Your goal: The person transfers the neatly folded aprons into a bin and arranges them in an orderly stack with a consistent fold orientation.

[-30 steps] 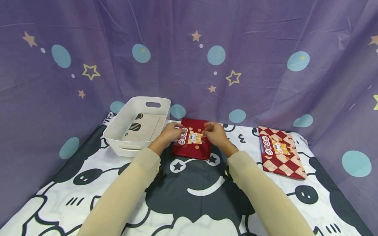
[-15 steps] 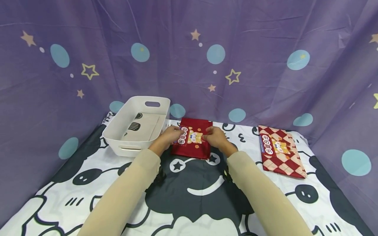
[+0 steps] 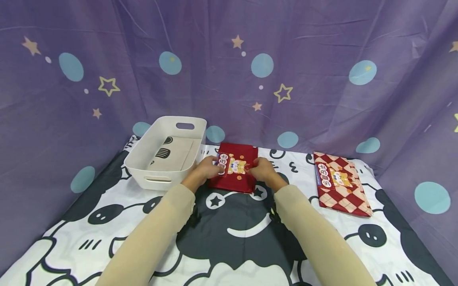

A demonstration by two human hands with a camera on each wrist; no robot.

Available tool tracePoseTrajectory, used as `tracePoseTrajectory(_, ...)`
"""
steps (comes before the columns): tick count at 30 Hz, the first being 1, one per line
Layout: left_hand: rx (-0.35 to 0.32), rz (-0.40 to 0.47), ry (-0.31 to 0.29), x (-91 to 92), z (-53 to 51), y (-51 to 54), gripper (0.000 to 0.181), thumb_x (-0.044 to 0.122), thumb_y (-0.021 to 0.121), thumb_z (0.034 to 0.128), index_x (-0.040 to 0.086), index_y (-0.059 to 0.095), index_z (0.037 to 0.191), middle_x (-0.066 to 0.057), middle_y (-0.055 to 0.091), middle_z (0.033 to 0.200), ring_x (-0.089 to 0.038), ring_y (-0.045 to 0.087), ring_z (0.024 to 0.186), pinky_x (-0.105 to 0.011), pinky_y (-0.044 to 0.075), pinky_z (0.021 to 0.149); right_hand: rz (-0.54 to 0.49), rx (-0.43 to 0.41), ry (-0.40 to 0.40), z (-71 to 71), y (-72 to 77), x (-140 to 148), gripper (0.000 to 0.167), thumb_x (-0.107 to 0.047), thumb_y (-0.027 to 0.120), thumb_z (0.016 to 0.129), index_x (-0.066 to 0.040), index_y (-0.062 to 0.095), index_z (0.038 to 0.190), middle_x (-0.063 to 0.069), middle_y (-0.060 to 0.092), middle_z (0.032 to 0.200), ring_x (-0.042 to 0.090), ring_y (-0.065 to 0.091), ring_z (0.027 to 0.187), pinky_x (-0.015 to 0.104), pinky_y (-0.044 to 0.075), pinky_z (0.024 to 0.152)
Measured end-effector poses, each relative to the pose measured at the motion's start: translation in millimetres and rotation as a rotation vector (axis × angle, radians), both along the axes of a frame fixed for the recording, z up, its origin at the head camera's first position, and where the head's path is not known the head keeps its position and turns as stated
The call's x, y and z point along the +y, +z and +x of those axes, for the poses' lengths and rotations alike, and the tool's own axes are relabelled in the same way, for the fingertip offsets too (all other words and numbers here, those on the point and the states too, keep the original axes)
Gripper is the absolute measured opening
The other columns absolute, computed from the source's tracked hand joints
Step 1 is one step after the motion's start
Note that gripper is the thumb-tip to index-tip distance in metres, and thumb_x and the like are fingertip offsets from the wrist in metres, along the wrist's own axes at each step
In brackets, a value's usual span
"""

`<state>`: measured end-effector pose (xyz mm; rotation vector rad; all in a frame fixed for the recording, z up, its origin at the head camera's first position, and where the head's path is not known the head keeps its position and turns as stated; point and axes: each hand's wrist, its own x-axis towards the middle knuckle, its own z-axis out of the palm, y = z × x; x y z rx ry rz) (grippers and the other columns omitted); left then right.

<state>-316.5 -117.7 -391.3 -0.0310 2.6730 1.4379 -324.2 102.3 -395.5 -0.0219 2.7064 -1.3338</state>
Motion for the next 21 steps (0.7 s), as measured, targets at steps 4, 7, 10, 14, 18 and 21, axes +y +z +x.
tracePoseTrajectory(4, -0.004, 0.027, 0.007, 0.7, -0.5, -0.7, 0.064, 0.002, 0.068, 0.0846, -0.009, 0.047, 0.144, -0.027, 0.053, 0.138, -0.033, 0.048, 0.12, -0.043, 0.043, 0.106, -0.081, -0.071, -0.038, -2.0, -1.7, 2.2, 0.055, -0.007, 0.069, 0.093, 0.009, 0.048, 0.142, 0.024, 0.054, 0.136, 0.029, 0.064, 0.105, 0.038, 0.06, 0.083)
tracePoseTrajectory(7, -0.021, 0.053, 0.019, 0.0, -0.6, -0.5, 0.065, 0.0, 0.065, 0.0853, -0.01, 0.044, 0.146, -0.027, 0.051, 0.14, -0.033, 0.047, 0.121, -0.043, 0.043, 0.107, -0.163, -0.125, -0.075, -4.0, -2.5, 3.2, 0.057, -0.006, 0.07, 0.094, 0.007, 0.046, 0.144, 0.021, 0.054, 0.133, 0.024, 0.063, 0.098, 0.034, 0.061, 0.079)
tracePoseTrajectory(10, -0.052, 0.078, 0.039, -0.3, -0.1, -0.2, 0.065, 0.0, 0.062, 0.0873, -0.012, 0.041, 0.148, -0.028, 0.048, 0.143, -0.034, 0.046, 0.124, -0.044, 0.043, 0.108, -0.244, -0.167, -0.125, -5.6, -3.4, 2.5, 0.056, -0.007, 0.07, 0.094, 0.006, 0.045, 0.143, 0.015, 0.056, 0.116, 0.016, 0.059, 0.08, 0.027, 0.059, 0.069)
tracePoseTrajectory(14, -0.076, 0.106, 0.054, 0.0, -0.6, -1.4, 0.06, -0.002, 0.058, 0.0888, -0.015, 0.042, 0.145, -0.027, 0.049, 0.141, -0.032, 0.048, 0.121, -0.041, 0.046, 0.103, -0.347, -0.208, -0.172, -5.6, -2.7, 1.1, 0.045, -0.006, 0.069, 0.094, 0.004, 0.047, 0.132, 0.006, 0.053, 0.092, 0.008, 0.048, 0.059, 0.021, 0.051, 0.057)
tracePoseTrajectory(18, -0.077, 0.162, 0.068, 1.6, -1.8, -3.0, 0.035, -0.007, 0.055, 0.0856, -0.017, 0.06, 0.119, -0.017, 0.056, 0.101, -0.02, 0.053, 0.083, -0.027, 0.049, 0.07, -0.426, -0.242, -0.176, -6.8, -0.9, 2.2, 0.016, -0.003, 0.068, 0.094, 0.001, 0.056, 0.104, 0.002, 0.054, 0.075, 0.009, 0.045, 0.052, 0.022, 0.043, 0.05)
tracePoseTrajectory(21, -0.084, 0.235, 0.103, 3.6, -2.4, -2.9, 0.016, -0.012, 0.053, 0.0826, -0.014, 0.061, 0.096, -0.006, 0.047, 0.078, -0.012, 0.044, 0.06, -0.021, 0.038, 0.052, -0.467, -0.269, -0.18, -9.0, 0.3, 4.3, 0.012, -0.002, 0.067, 0.094, -0.002, 0.057, 0.089, -0.001, 0.049, 0.058, 0.009, 0.043, 0.047, 0.023, 0.041, 0.048)
